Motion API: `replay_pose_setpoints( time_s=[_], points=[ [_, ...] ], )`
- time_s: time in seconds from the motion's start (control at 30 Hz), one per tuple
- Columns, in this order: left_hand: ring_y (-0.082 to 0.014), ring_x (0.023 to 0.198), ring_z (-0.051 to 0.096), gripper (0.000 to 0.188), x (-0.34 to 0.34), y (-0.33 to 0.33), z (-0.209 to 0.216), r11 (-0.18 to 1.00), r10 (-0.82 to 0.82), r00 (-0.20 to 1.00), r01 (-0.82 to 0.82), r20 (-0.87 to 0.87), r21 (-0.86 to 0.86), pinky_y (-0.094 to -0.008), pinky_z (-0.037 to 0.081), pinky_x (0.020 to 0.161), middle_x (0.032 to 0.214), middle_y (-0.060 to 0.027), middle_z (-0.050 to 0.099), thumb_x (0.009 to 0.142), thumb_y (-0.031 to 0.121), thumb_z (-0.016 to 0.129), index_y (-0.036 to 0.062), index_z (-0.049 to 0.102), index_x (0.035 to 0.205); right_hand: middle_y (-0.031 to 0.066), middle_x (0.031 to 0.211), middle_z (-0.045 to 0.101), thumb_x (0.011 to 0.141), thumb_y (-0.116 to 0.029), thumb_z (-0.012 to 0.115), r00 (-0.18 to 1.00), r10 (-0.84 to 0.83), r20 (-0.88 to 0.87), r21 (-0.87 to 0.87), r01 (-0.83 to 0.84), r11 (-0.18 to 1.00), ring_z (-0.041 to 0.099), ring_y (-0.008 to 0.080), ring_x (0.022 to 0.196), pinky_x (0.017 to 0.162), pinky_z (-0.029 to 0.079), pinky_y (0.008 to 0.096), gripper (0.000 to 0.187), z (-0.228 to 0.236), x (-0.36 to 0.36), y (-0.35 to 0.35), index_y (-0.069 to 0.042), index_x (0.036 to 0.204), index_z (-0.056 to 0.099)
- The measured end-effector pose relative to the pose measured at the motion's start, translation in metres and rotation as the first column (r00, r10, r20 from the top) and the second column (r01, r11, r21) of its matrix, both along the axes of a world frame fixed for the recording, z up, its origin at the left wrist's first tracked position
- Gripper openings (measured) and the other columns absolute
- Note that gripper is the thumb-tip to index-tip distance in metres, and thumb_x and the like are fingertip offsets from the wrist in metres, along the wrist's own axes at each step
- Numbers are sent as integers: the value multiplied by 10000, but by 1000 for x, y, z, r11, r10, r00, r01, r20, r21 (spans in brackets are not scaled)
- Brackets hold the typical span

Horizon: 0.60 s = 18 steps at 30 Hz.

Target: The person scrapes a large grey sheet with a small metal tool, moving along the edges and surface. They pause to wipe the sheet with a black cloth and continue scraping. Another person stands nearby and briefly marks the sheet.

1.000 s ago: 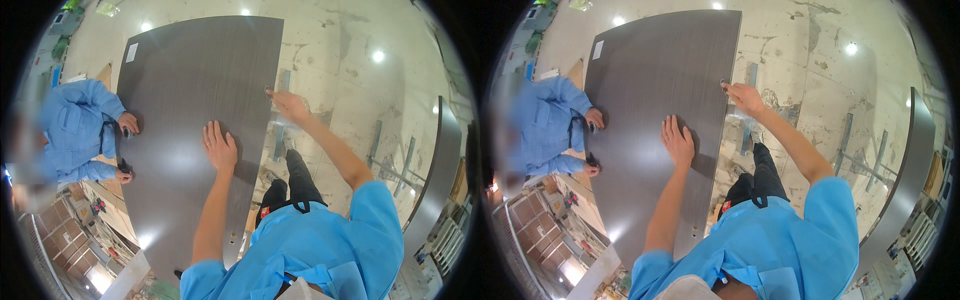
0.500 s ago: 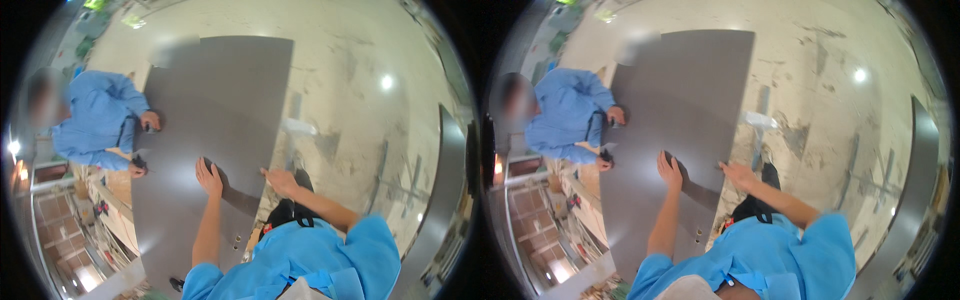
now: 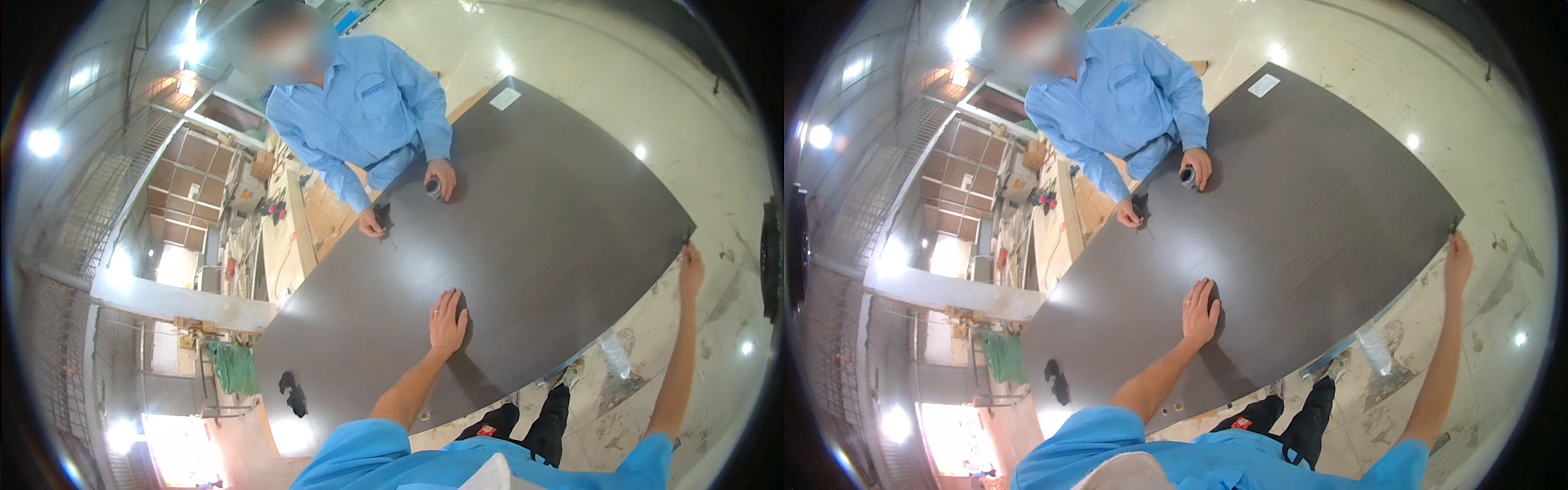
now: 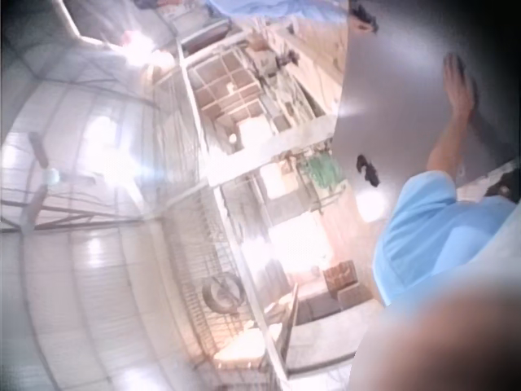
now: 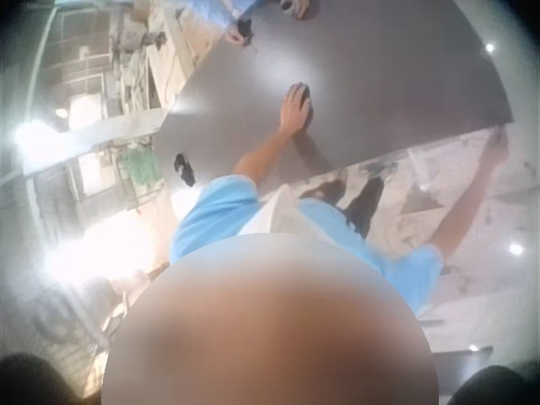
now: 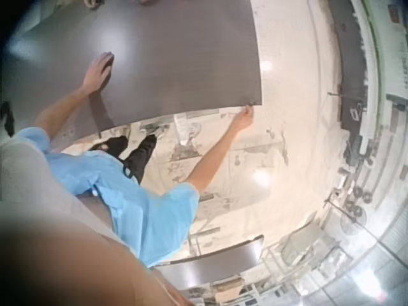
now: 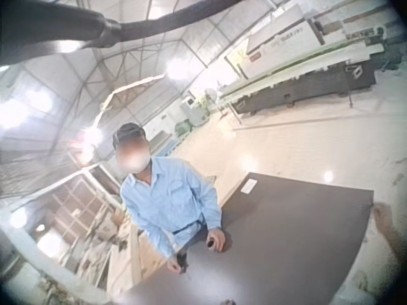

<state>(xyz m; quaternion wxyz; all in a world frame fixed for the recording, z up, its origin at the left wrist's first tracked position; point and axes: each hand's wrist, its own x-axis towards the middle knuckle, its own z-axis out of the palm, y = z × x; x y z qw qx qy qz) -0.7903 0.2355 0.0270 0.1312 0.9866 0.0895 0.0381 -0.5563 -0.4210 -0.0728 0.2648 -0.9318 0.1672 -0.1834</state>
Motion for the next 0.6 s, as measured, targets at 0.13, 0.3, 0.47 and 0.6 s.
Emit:
replay_pose_setpoints(
  time_s=[0.13, 0.3, 0.47, 0.6],
  points=[
    [-337, 1595, 359, 577, 4, 3, 0, 1000, 1, 999, -1, -41, 17, -523, 280, 1316, 1695, -101, 445, 1097, 353, 536, 141, 470, 1629, 164, 1301, 773, 1141, -294, 594, 995, 52, -83, -29, -55, 998, 755, 309, 1142, 999, 570, 397, 392, -11, 49, -49, -18, 1390, 718],
    [-335, 1592, 361, 572, 4, 4, -2, 1000, -20, 1000, 20, -1, -5, -520, 277, 1315, 1694, -99, 448, 1099, 350, 532, 138, 476, 1628, 162, 1239, 779, 1145, -280, 584, 986, 149, 72, -114, -140, 984, 756, 314, 1065, 952, 573, 411, 369, -14, 53, -58, -31, 1380, 723],
    [-376, 1588, 363, 556, 2, 3, -1, 999, -27, 999, 27, 18, -28, -536, 277, 1308, 1688, -132, 449, 1096, 302, 540, 110, 482, 1615, 166, 1238, 780, 1119, -209, 611, 974, 205, -95, -44, -210, 977, 754, 323, 1088, 949, 574, 401, 327, 1, 2, -12, -32, 1369, 724],
    [-393, 1565, 395, 532, 4, 2, 0, 1000, -14, 1000, 15, 25, -26, -544, 308, 1284, 1648, -145, 494, 1081, 261, 565, 91, 505, 1581, 137, 1336, 775, 1063, -71, 605, 962, 274, 11, 191, -271, 943, 730, 334, 1243, 1067, 559, 374, 293, 10, -60, 60, -43, 1308, 765]
  ],
)
